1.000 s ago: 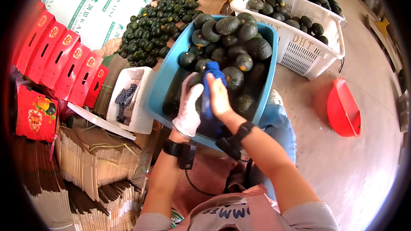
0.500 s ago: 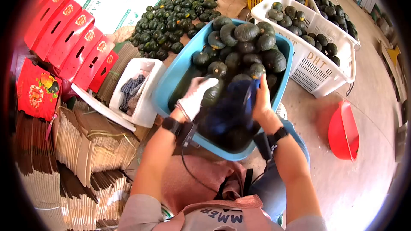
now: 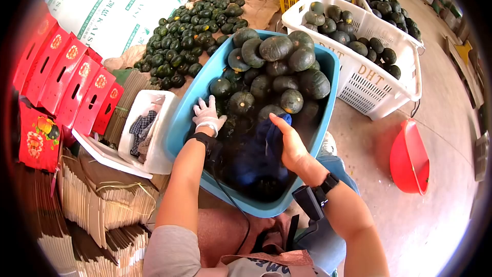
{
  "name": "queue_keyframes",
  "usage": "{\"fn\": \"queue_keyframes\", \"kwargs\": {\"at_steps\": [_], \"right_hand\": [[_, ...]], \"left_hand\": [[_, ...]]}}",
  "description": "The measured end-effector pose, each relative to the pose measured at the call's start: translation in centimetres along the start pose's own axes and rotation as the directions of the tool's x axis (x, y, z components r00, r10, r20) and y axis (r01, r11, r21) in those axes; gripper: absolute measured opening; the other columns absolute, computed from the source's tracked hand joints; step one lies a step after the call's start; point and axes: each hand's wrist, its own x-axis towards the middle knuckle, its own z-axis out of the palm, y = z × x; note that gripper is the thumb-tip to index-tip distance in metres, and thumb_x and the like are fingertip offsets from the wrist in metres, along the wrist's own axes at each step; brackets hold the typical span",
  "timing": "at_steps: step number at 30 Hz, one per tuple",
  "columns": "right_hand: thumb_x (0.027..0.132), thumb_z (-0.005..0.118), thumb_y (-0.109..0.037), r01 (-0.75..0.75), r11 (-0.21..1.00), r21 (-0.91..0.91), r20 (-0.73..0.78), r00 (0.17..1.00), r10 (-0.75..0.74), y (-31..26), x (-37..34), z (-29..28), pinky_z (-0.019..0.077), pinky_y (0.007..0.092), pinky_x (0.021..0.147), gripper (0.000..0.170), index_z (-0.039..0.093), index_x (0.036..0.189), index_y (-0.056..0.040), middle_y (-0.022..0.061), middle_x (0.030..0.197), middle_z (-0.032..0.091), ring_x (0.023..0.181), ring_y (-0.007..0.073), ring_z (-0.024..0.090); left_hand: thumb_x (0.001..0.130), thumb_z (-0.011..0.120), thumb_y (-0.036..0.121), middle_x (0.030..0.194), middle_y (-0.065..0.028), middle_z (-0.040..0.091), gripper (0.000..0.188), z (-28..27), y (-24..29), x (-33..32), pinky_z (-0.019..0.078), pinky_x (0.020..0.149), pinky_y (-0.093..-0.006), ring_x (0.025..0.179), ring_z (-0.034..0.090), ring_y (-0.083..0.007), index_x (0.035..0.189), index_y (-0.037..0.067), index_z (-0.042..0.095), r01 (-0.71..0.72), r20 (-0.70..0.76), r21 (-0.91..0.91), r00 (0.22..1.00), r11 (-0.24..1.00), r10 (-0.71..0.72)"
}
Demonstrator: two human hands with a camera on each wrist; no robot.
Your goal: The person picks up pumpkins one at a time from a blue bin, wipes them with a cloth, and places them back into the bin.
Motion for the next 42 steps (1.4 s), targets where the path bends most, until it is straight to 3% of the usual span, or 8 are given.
{"fn": "queue_keyframes", "kwargs": {"at_steps": [11,21,29,31,33,37,39,42], "right_hand": [[0.09,0.064,-0.033,0.054,0.986,-0.156,0.079,0.996,-0.042,0.0,0.1,0.3,0.0505,0.0288,0.078,0.036,0.06,0.109,-0.002,0.0041,0.101,0.066,0.09,0.0142,0.064],[0.085,0.07,-0.035,0.085,0.94,-0.329,0.051,0.996,-0.072,0.8,1.1,-0.1,0.0498,0.0275,0.071,0.04,0.057,0.102,-0.0016,0.0042,0.092,0.063,0.083,0.0135,0.063],[0.088,0.066,-0.033,0.094,0.926,-0.366,0.11,0.992,-0.057,0.0,-0.6,0.3,0.0492,0.0272,0.07,0.033,0.062,0.1,-0.003,0.0026,0.089,0.067,0.079,0.0129,0.064],[0.089,0.065,-0.033,0.097,0.92,-0.379,0.135,0.99,-0.048,-0.6,-0.3,0.3,0.0492,0.027,0.07,0.032,0.063,0.098,-0.0032,0.0024,0.089,0.067,0.079,0.0128,0.064],[0.089,0.064,-0.033,0.071,0.914,-0.4,0.138,0.99,-0.017,-0.7,-0.3,0.1,0.0491,0.0268,0.07,0.031,0.064,0.097,-0.0032,0.0022,0.088,0.067,0.08,0.0132,0.064],[0.091,0.061,-0.032,0.091,0.899,-0.429,0.145,0.989,-0.031,-0.6,0.1,-0.3,0.0516,0.0275,0.074,0.034,0.064,0.106,-0.0018,0.003,0.095,0.068,0.083,0.0139,0.066],[0.091,0.062,-0.031,0.053,0.882,-0.469,0.095,0.995,-0.01,-0.6,0.5,-1.1,0.0514,0.0268,0.073,0.032,0.065,0.103,-0.0016,0.0029,0.094,0.068,0.083,0.0135,0.065],[0.087,0.067,-0.035,0.076,0.873,-0.482,0.166,0.986,0.006,-1.3,-0.9,-0.2,0.047,0.0264,0.077,0.042,0.061,0.104,0.0027,0.0041,0.093,0.065,0.085,0.013,0.061]], "left_hand": [[0.073,0.07,0.053,0.145,-0.0191,0.036,0.086,-0.8,-1.6,2.8,0.0322,0.11,-0.0483,0.135,0.032,-0.0399,0.143,0.014,0.038,0.096,0.362,-0.124,0.931,0.988,-0.045],[0.079,0.072,0.042,0.136,-0.0074,0.037,0.077,2.4,1.2,0.4,0.0346,0.099,-0.0658,0.13,0.032,-0.0321,0.142,0.024,0.032,0.043,-0.034,0.186,0.999,0.982,-0.037],[0.064,0.082,0.042,0.136,-0.0122,0.045,0.084,2.8,-3.6,1.8,0.0385,0.104,-0.0469,0.128,0.038,-0.0351,0.134,0.014,0.044,0.116,0.061,-0.322,0.993,0.94,-0.102],[0.07,0.074,0.053,0.137,-0.0184,0.051,0.085,3.1,-6.1,3.4,0.0351,0.106,-0.0401,0.126,0.047,-0.0312,0.132,0.001,0.049,0.308,0.328,-0.816,0.944,0.49,-0.048],[0.077,0.062,0.065,0.14,-0.0196,0.048,0.091,4.4,-8.8,5.2,0.0351,0.104,-0.039,0.128,0.046,-0.03,0.136,-0.002,0.046,0.441,0.414,-0.797,0.896,0.411,-0.159],[0.087,0.046,0.068,0.128,-0.0243,0.057,0.081,-0.7,-7.8,3.2,0.041,0.098,-0.0429,0.117,0.056,-0.0352,0.126,-0.002,0.057,0.427,0.513,-0.424,0.84,0.798,-0.177],[0.083,0.067,0.026,0.108,-0.0258,0.065,0.028,-0.1,-6.6,3.9,0.0522,0.086,-0.0396,0.106,0.061,-0.0376,0.095,0.001,0.072,0.282,0.198,-0.215,0.95,0.935,-0.241],[0.087,0.053,0.017,0.113,-0.0248,0.062,0.029,2.4,-6.6,1.9,0.0504,0.091,-0.0451,0.109,0.06,-0.0382,0.106,-0.001,0.066,0.143,0.115,-0.15,0.985,0.978,-0.127]]}}
